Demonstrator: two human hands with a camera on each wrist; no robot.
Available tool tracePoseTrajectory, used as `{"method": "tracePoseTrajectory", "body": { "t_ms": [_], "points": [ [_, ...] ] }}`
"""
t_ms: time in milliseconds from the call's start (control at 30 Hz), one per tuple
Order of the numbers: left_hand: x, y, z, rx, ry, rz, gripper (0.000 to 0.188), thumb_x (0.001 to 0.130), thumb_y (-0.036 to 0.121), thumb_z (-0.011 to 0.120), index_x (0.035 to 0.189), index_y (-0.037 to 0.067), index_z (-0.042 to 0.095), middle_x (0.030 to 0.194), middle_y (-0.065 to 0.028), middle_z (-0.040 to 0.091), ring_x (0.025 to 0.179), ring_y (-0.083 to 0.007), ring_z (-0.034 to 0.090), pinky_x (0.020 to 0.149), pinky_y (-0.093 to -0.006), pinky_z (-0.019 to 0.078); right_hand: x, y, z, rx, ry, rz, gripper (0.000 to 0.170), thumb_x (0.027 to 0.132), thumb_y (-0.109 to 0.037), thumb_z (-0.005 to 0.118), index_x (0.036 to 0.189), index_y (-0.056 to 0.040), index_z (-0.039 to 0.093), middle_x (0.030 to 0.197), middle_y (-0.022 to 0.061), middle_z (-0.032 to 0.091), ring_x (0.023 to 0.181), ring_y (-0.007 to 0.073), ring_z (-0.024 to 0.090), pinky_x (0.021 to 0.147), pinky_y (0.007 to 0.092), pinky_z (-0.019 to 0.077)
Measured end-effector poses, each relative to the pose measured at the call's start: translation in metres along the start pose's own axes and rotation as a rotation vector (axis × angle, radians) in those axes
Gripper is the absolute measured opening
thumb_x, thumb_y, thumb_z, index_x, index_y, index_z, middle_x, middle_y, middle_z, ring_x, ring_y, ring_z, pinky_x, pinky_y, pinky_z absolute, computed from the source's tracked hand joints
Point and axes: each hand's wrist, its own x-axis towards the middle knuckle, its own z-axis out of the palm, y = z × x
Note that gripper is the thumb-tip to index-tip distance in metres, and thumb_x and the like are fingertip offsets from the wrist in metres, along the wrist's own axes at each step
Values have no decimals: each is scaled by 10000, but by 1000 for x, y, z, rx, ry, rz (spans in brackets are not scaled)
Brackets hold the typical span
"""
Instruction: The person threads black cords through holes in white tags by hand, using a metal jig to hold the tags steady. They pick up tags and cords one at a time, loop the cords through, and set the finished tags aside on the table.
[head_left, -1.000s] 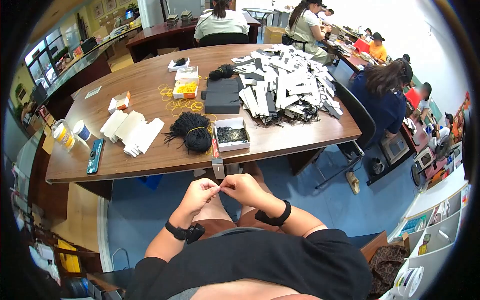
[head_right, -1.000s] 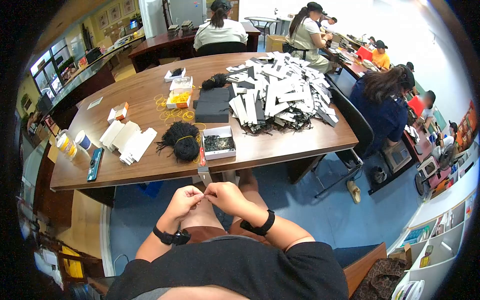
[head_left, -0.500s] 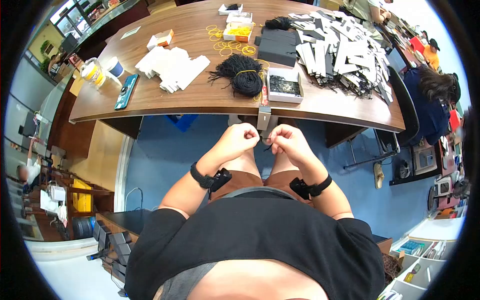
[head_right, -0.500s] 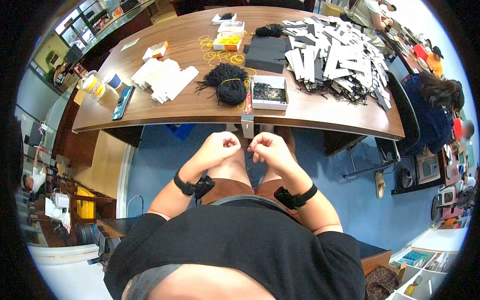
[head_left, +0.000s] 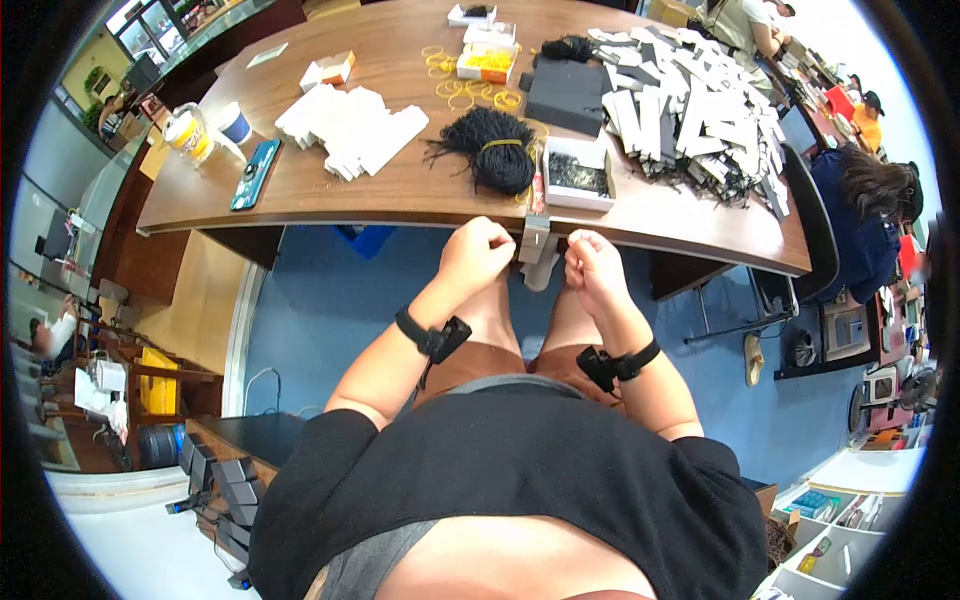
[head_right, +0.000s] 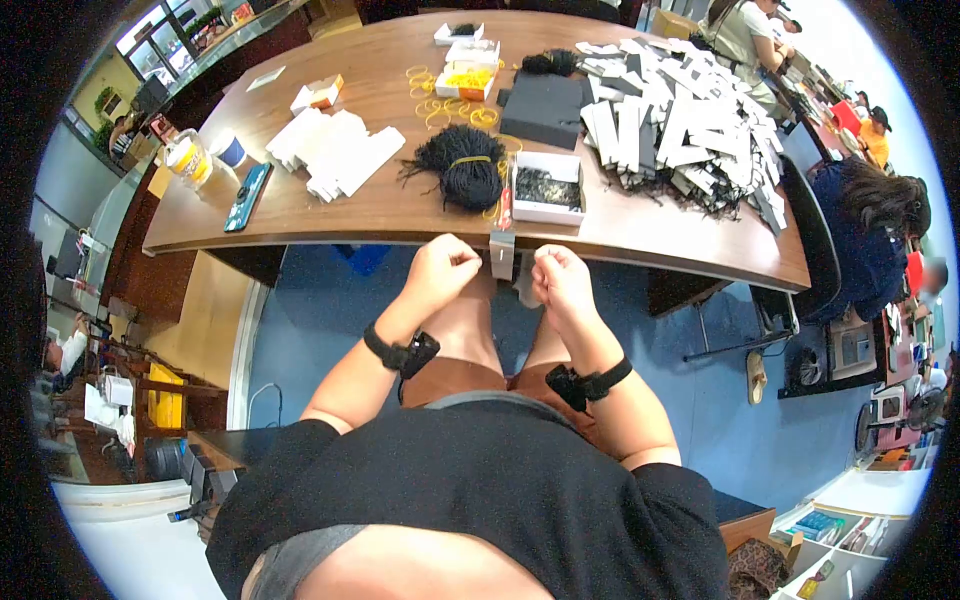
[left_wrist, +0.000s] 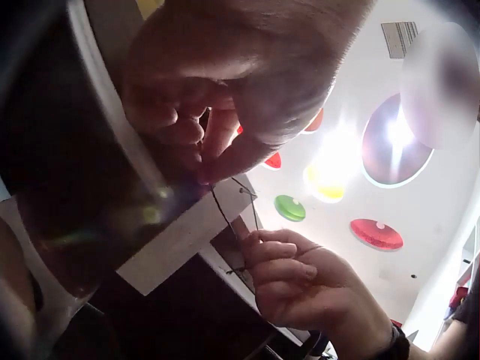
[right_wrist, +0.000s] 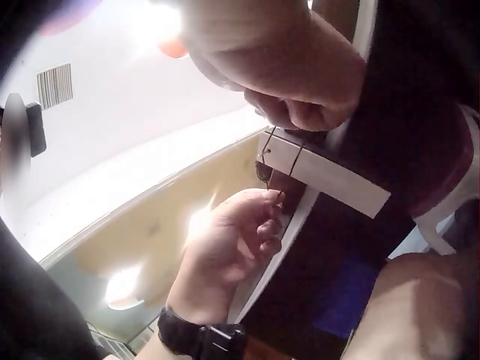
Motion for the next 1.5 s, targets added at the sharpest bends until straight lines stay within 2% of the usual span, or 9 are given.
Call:
{"method": "tracePoseTrajectory", "body": {
  "t_ms": [133,200,267,367,467,600,733,933,1500],
  "points": [
    [-1,-17,7,-55,-92,-65,157,730,149,674,799,9,675,761,-126,633,703,-206,612,641,-305,483,2,21,-3,-164,24,130,90,892,-145,533,847,-70,554,630,25,543,412,62,385,360,196,267],
    [-3,-20,16,-350,-179,-217,171,759,149,673,830,-5,690,811,-118,655,713,-166,616,663,-289,488,3,33,3,-145,35,239,96,894,-160,541,883,-65,547,673,36,568,405,78,414,340,204,262],
    [-1,-21,25,-281,-157,-94,168,782,135,664,850,-18,687,819,-101,655,692,-149,607,656,-280,487,2,38,10,-81,0,369,88,891,-158,544,883,-71,538,726,46,570,413,83,432,341,203,249],
    [-6,-19,36,-575,-239,-171,168,812,122,640,863,-33,678,809,-88,642,683,-134,602,630,-264,481,3,41,9,-72,-55,425,78,892,-146,540,907,-69,538,778,53,564,432,104,458,353,216,300],
    [-8,-18,44,-429,-91,-92,147,828,100,616,887,-24,669,779,-61,629,645,-109,580,587,-243,467,4,50,4,-434,63,97,94,865,-114,568,933,-52,552,793,67,566,458,126,491,404,237,375],
    [-12,-12,38,-625,-189,-295,136,834,102,604,899,-6,653,758,-26,629,606,-72,539,552,-216,444,-18,3,35,-1019,331,-802,318,719,-5,674,1026,-60,612,1019,122,539,714,208,577,595,298,478],
    [-14,-7,36,-605,-212,-306,132,837,104,590,896,-2,644,745,-15,633,596,-60,524,545,-210,436,-10,-6,40,-1334,130,-1199,248,698,-34,695,939,-73,648,889,83,581,710,253,616,611,322,493],
    [-17,-1,28,-511,-216,-310,129,827,81,579,889,-14,641,764,-35,651,643,-82,570,584,-223,463,-10,-1,43,-1181,133,-941,171,709,-32,682,868,-64,630,851,85,589,689,258,613,603,327,492],
    [-21,-3,30,-478,-185,-236,160,807,105,593,879,-28,647,775,-91,670,699,-127,631,647,-256,486,-16,0,46,-1274,181,-1115,166,708,-35,677,864,-84,646,861,61,589,668,248,610,596,332,495]
  ]
}}
